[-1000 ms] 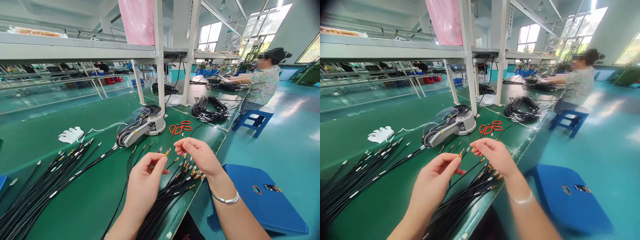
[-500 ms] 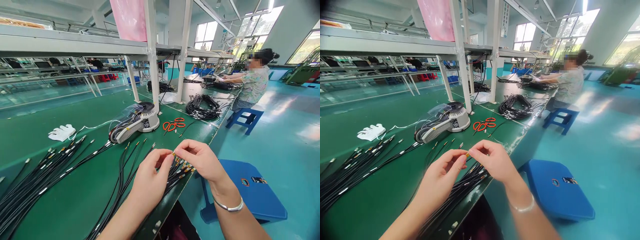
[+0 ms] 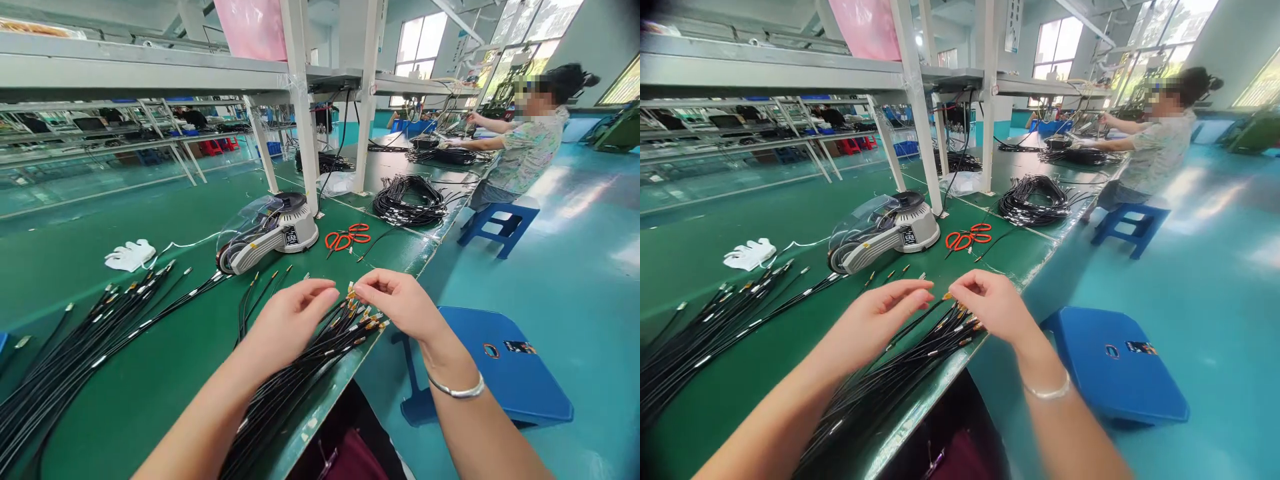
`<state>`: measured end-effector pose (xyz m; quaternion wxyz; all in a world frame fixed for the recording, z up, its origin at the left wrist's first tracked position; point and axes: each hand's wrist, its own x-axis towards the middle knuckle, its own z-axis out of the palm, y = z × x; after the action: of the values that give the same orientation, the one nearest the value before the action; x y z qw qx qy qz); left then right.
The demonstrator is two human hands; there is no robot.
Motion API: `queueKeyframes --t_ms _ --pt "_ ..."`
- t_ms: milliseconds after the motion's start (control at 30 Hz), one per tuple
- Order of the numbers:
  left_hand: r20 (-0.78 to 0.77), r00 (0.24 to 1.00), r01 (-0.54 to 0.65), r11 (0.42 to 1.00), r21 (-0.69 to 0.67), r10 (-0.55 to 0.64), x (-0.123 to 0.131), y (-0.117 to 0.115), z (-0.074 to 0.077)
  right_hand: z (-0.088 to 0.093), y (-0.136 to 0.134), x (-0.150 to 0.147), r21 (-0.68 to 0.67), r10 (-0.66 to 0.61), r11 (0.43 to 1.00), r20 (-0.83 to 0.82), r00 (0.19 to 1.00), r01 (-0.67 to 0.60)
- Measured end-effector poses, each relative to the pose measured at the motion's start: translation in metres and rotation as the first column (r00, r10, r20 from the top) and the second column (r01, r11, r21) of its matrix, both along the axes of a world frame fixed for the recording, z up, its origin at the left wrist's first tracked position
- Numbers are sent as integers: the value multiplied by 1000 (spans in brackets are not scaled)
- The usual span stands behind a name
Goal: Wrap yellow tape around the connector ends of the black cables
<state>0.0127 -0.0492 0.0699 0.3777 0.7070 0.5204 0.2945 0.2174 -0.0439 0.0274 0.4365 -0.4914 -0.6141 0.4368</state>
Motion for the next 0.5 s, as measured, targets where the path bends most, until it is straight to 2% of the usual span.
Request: queueKeyframes --t_ms 67,133,200,267,333,433,500 --pt "-65 991 -117 993 16 118 -26 6 -4 -16 4 8 -57 -60 996 51 997 63" --pt "-196 954 -221 974 41 225 -48 12 -14 -35 10 16 -123 -98 986 109 989 111" --pt "-324 910 -255 965 55 259 -61 20 -29 -54 18 20 -167 -123 974 162 979 150" --pt "-391 883 -258 964 59 260 -61 31 -47 -69 27 19 -187 -142 966 206 968 181" --pt "-402 871 -280 958 66 282 -51 46 -64 -77 35 15 -181 -166 960 237 957 211" --pt "-369 878 -315 948 34 305 -32 71 -85 -75 39 11 -123 -223 957 259 940 261" --pt "-312 900 -331 943 -30 306 -24 85 -91 -70 36 12 -72 -264 954 244 933 289"
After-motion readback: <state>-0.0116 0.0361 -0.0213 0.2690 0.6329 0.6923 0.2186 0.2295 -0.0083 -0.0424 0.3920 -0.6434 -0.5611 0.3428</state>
